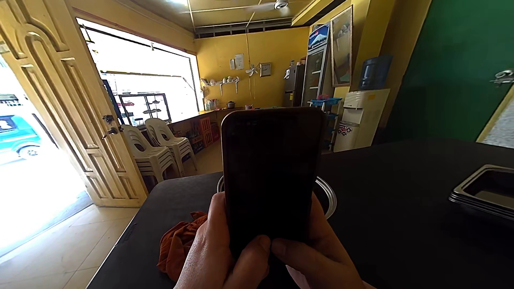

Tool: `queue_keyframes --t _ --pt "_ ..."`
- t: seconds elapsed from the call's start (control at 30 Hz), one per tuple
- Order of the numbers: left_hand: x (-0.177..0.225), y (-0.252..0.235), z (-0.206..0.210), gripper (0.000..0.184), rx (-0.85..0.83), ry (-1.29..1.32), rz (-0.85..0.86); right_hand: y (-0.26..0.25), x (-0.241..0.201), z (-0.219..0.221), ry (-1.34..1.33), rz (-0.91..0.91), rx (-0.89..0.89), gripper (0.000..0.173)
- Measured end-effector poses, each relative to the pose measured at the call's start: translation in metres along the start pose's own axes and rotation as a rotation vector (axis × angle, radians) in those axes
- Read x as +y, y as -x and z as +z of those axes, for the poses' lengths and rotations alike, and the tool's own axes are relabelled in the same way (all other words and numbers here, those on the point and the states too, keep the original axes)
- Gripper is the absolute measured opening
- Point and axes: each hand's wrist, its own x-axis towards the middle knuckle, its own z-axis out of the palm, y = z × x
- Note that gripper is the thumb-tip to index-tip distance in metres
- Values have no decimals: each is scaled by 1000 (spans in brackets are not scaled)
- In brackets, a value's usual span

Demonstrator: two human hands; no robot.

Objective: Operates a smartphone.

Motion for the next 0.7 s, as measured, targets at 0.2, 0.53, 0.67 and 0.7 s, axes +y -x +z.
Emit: queue_keyframes --t 0.2,0.53,0.67,0.7 --pt "0 -1 0 44 -4 16 -4 -3 2 -2 -58 0 2 47" --pt "1 1 0 51 -14 8 -11 -3 2 -1 -85 -10 23 44" --pt "3 1 0 53 -20 -3 2 -3 1 1 -97 -1 39 40" --pt "3 1 -1 53 -18 -14 4 -3 1 1 -96 1 41 40"
